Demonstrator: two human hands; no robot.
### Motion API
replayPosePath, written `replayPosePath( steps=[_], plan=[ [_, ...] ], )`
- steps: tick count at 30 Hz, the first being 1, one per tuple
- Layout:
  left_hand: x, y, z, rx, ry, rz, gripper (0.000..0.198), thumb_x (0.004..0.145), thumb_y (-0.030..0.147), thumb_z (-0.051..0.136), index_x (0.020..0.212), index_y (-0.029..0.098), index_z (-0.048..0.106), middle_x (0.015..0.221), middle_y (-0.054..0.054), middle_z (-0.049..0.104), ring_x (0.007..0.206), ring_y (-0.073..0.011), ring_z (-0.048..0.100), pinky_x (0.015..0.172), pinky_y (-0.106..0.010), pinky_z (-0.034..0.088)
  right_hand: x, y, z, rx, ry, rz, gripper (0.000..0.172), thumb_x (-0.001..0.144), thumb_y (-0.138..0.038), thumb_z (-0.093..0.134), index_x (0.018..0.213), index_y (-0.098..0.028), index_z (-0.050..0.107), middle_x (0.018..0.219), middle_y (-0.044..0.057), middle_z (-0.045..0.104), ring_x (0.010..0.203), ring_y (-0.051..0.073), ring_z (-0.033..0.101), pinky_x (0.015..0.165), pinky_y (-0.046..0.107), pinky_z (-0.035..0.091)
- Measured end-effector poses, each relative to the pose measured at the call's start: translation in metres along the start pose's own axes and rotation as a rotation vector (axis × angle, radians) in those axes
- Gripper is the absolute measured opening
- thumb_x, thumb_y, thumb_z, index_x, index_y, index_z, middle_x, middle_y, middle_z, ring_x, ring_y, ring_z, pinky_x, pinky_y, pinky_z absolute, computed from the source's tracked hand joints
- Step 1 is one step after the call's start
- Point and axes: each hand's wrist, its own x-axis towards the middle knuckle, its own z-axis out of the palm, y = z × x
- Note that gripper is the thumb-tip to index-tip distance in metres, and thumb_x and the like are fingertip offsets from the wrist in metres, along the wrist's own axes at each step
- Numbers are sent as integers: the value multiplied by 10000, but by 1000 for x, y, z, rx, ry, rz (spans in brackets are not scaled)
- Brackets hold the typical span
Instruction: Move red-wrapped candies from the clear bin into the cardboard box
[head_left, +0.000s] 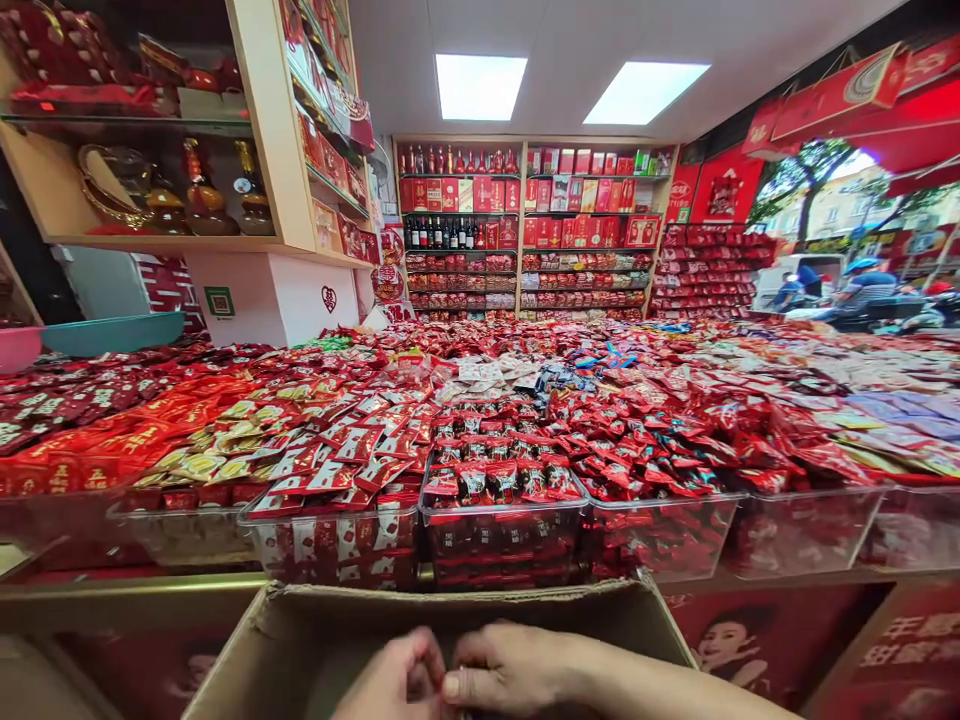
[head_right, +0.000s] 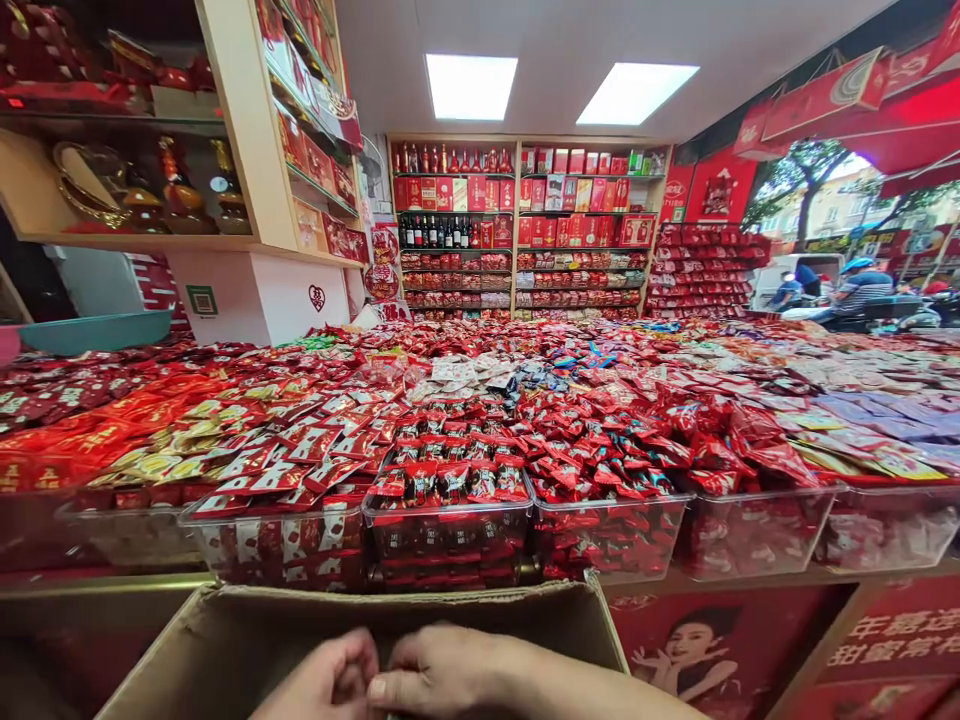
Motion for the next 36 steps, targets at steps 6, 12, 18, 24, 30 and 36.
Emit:
replayPosePath(
  steps=[6, 12, 18, 24, 30, 36],
  plan=[
    [-7, 10, -10, -322, 15, 145, 169, 730, 265, 583, 847, 172, 505, 591, 78, 512, 574, -87, 471, 560, -196, 357, -10, -15, -7, 392, 129, -12, 356, 790, -474, 397, 738, -140, 508, 577, -39, 396, 513, 59, 342, 460, 165, 282],
    [-18, 19, -17, -378, -199, 104, 323, 696, 235, 616, 1004, 189, 531, 827, 5, 592, 750, -141, 530, 671, -241, 406, -12, -26, -5, 285, 324, -32, 340, 816, -396, 378, 620, -136, 473, 541, -40, 374, 504, 62, 316, 454, 179, 254],
    [-16, 32, -9, -364, 51, 72, 167, 749, 303, 553, 815, 160, 609, 579, 42, 589, 531, -101, 514, 501, -184, 386, -9, -29, -3, 263, 471, -14, 304, 820, -342, 375, 609, -140, 460, 545, -33, 413, 511, 67, 336, 468, 185, 275],
    [-18, 29, -10, -411, 151, 91, 150, 753, 298, 551, 739, 167, 623, 605, 30, 624, 575, -122, 550, 537, -192, 441, -5, -26, 3, 652, 380, -106, 322, 740, -444, 501, 742, -124, 536, 626, -9, 491, 560, 76, 411, 521, 199, 347],
    [-17, 26, -16, -387, 140, 108, 213, 757, 355, 537, 858, 195, 635, 720, 8, 667, 686, -168, 587, 624, -231, 472, -10, -34, -4, 454, 464, -99, 213, 683, -344, 595, 744, -140, 589, 643, 6, 567, 567, 93, 470, 528, 201, 368],
    [-17, 27, -15, -468, 252, 96, 242, 683, 416, 592, 737, 190, 661, 621, 3, 662, 634, -186, 590, 584, -240, 477, -14, -39, -6, 293, 540, -139, 252, 679, -376, 600, 803, -156, 599, 585, -14, 528, 503, 78, 415, 468, 184, 339]
  ],
)
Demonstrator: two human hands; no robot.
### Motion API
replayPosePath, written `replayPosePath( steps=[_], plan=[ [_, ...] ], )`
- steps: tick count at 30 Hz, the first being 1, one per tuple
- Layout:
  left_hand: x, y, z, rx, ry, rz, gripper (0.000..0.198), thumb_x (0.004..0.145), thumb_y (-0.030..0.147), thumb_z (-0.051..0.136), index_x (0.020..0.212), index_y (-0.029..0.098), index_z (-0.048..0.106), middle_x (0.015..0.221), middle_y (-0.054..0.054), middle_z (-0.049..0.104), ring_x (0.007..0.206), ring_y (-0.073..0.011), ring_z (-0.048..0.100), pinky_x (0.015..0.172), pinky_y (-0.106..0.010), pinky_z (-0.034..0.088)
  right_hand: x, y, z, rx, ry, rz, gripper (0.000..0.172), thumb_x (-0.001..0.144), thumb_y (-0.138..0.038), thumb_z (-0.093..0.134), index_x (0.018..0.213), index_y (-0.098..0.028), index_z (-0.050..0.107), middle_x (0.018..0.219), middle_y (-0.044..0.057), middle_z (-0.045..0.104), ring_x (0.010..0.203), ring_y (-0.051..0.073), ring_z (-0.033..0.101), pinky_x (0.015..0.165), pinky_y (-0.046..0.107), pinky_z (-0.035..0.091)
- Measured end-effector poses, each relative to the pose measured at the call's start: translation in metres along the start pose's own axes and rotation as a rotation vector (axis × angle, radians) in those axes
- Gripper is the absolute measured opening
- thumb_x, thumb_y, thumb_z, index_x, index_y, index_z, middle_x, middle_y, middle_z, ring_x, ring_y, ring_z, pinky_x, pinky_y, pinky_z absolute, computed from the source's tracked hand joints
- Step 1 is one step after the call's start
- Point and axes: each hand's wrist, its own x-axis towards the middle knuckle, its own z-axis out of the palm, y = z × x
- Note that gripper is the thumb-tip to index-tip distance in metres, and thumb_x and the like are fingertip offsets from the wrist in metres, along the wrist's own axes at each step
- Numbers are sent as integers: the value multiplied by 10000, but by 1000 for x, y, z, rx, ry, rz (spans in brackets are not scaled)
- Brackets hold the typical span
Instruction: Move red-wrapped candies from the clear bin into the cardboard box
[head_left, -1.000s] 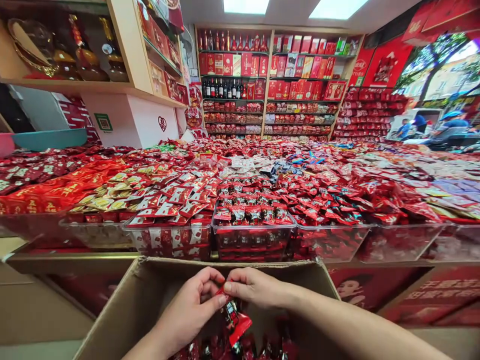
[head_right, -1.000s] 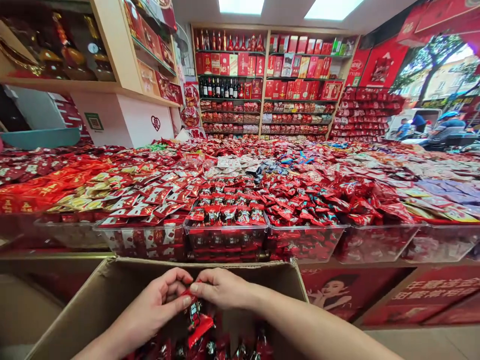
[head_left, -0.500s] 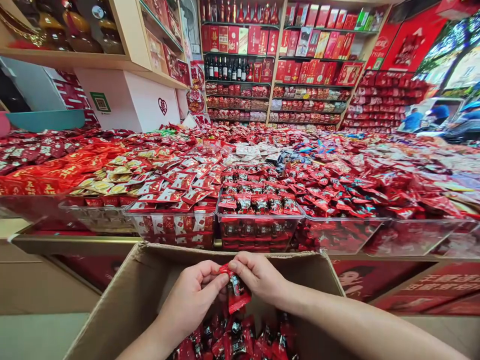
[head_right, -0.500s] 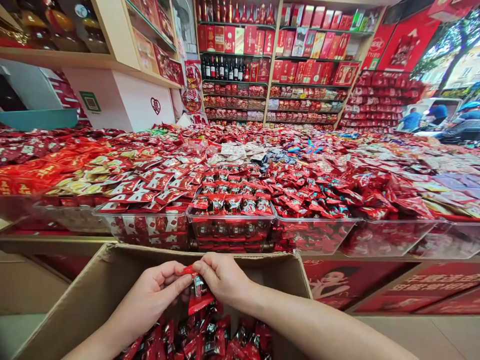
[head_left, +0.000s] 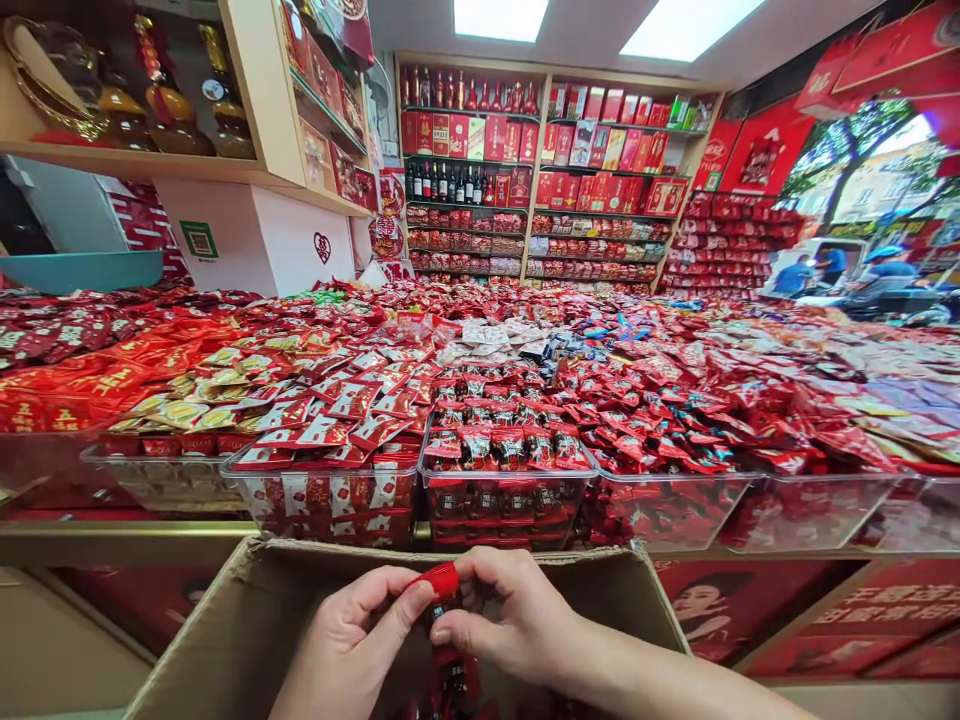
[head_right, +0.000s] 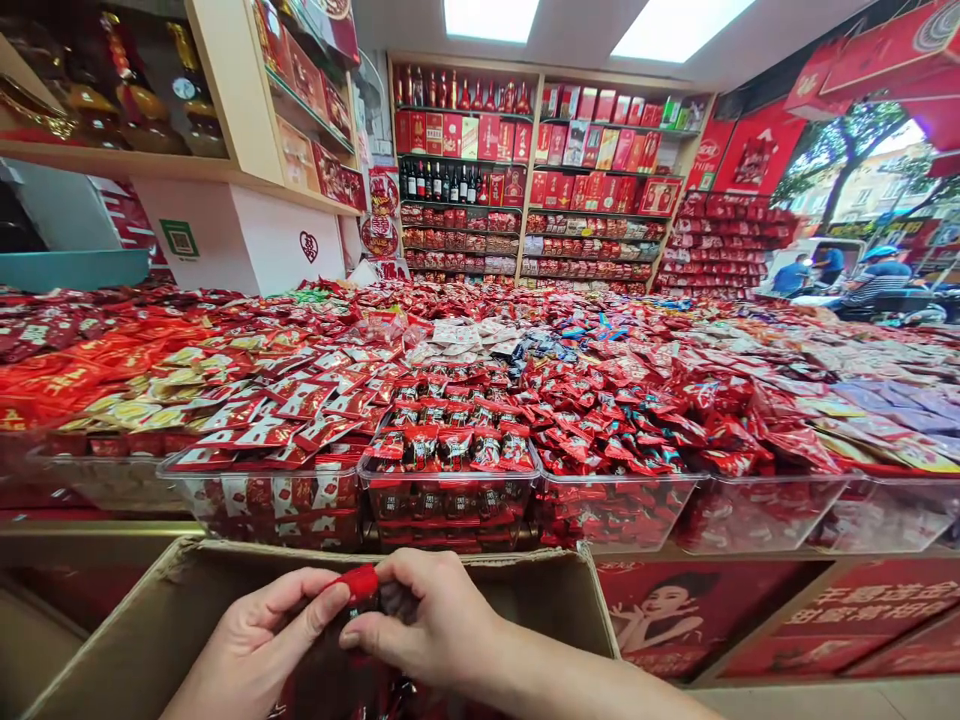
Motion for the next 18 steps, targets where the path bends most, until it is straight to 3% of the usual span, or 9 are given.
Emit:
replayPosePath(
  steps=[4, 7, 9, 14, 18],
  plan=[
    [-4, 1, 13, -179, 136, -54, 460, 572, 461, 674, 943, 204, 584, 737, -18, 687, 742, -214, 618, 629, -266, 494, 1, 4, -1, -260, 158, -161, 196, 738, -341, 541, 828, -167, 560, 658, 15, 536, 582, 105, 453, 544, 216, 381],
    [-8, 1, 23, -346, 101, -57, 690, 559, 444, 695, 1153, 219, 427, 892, -41, 679, 874, -214, 599, 764, -296, 470, -1, 3, -2, -350, 78, -340, 191, 780, -288, 488, 919, -158, 512, 870, 82, 542, 783, 148, 486, 682, 261, 414],
    [-11, 1, 25, -372, 60, -48, 717, 612, 409, 672, 1225, 228, 347, 932, -35, 670, 915, -203, 586, 811, -290, 445, -2, 1, -3, -284, 16, -381, 221, 756, -293, 527, 926, -155, 501, 928, 92, 519, 836, 151, 479, 713, 260, 420],
    [-11, 4, 15, -410, -70, -75, 740, 688, 370, 621, 1295, 300, 204, 950, -14, 663, 899, -206, 593, 743, -297, 473, -1, -3, -7, -89, 110, -184, 185, 756, -325, 522, 858, -172, 539, 821, 47, 533, 687, 111, 482, 593, 222, 417],
    [-8, 6, 10, -431, -49, -84, 699, 708, 362, 609, 1280, 322, 210, 962, -1, 652, 874, -188, 602, 741, -300, 481, 3, -5, -10, -16, 74, -52, 190, 749, -319, 529, 841, -159, 574, 712, 22, 564, 584, 90, 455, 539, 214, 383]
  ],
)
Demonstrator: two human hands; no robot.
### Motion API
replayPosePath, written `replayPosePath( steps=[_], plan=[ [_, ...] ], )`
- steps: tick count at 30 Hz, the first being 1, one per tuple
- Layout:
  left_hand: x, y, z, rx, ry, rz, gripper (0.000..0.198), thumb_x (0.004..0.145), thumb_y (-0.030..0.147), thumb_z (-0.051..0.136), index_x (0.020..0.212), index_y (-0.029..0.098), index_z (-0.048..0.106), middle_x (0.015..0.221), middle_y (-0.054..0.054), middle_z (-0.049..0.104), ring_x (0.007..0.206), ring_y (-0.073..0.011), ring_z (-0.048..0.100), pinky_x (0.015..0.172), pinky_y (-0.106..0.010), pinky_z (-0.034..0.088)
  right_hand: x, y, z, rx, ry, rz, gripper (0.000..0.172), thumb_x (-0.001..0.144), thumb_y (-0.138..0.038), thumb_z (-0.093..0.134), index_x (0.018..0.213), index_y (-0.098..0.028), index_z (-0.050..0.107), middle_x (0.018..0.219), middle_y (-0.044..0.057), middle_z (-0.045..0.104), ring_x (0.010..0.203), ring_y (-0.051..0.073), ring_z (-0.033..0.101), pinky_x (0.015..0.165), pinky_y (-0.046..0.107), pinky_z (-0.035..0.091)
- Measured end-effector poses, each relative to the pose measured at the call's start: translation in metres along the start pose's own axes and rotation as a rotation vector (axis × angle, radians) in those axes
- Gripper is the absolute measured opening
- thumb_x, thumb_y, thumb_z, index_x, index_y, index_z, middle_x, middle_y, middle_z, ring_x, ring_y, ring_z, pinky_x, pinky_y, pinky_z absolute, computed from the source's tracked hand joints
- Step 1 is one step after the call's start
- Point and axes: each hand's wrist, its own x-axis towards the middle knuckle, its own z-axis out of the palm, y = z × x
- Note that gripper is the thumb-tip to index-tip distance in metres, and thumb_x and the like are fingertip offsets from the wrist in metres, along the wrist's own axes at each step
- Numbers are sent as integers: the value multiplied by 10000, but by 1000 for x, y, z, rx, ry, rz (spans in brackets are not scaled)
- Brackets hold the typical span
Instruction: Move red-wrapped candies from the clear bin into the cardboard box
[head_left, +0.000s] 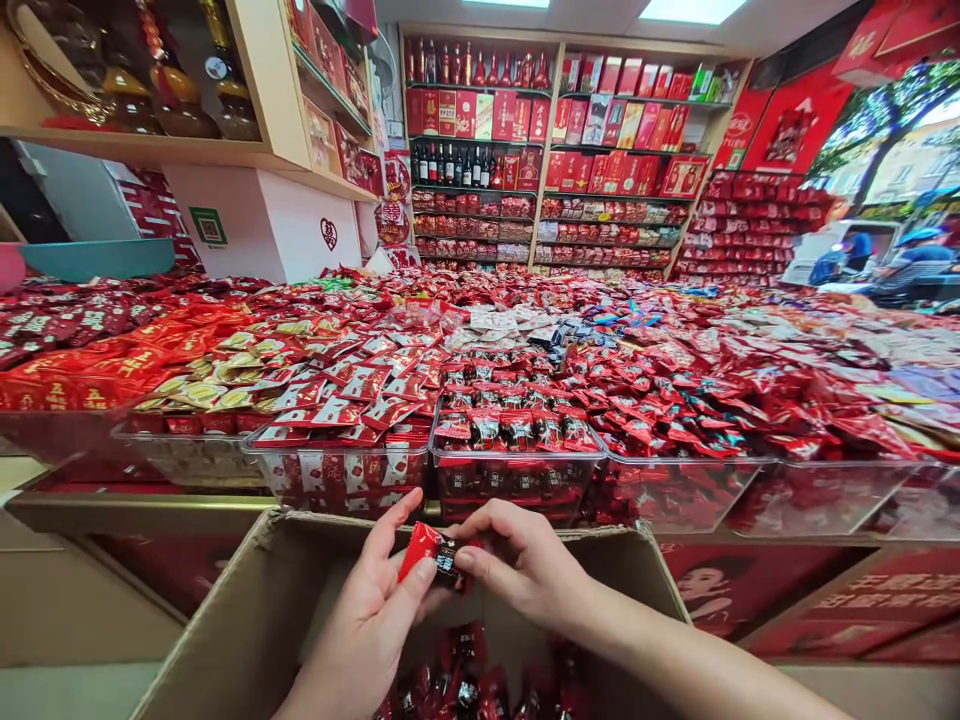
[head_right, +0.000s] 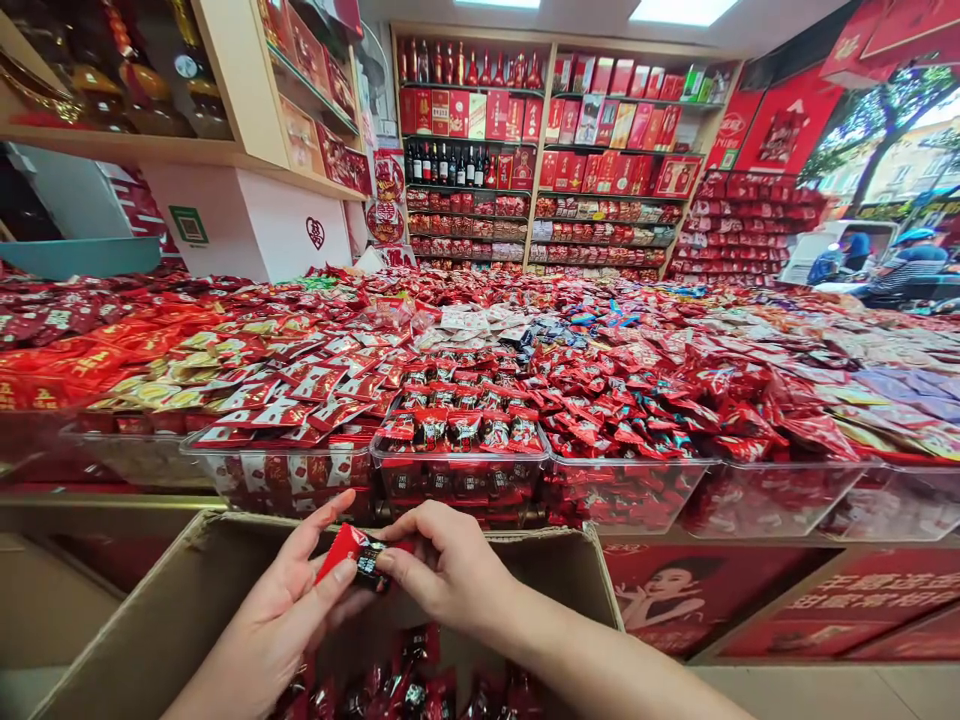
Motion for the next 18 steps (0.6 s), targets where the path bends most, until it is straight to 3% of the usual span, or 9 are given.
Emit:
replayPosePath(
  steps=[5, 8, 11, 14, 18],
  plan=[
    [2, 0, -2, 70, -8, 6, 671, 718, 383, 594, 1261, 270, 217, 846, 3, 686, 775, -188, 630, 670, -292, 498, 3, 1, 2, 279, -47, 192, 240, 651, -345, 634, 701, -132, 534, 595, -17, 527, 514, 64, 417, 489, 195, 351],
    [2, 2, -3, 164, 4, 44, 674, 707, 391, 600, 1247, 225, 231, 702, 14, 697, 658, -188, 637, 594, -271, 499, 3, 3, 4, 497, -122, 301, 339, 564, -338, 702, 765, -129, 526, 614, -29, 520, 539, 60, 456, 526, 195, 369],
    [1, 5, -6, 271, 49, 83, 643, 706, 453, 571, 1225, 224, 267, 727, 6, 701, 684, -196, 633, 640, -276, 500, 5, -1, 0, 561, -163, 348, 365, 538, -307, 720, 792, -120, 537, 629, -22, 535, 560, 64, 487, 551, 201, 380],
    [3, 6, -16, 401, 94, 119, 581, 735, 510, 492, 1208, 234, 299, 891, -23, 680, 742, -193, 628, 704, -273, 493, 20, -14, -25, 455, -85, 264, 269, 612, -301, 665, 775, -121, 549, 630, -6, 552, 555, 73, 497, 536, 207, 385],
    [15, -3, -32, 517, 82, 128, 498, 732, 489, 508, 1140, 229, 391, 916, -29, 660, 754, -184, 626, 729, -257, 485, 71, -24, -93, -17, 266, 90, 242, 715, -299, 550, 895, -139, 532, 698, 15, 583, 559, 82, 499, 510, 205, 379]
  ],
)
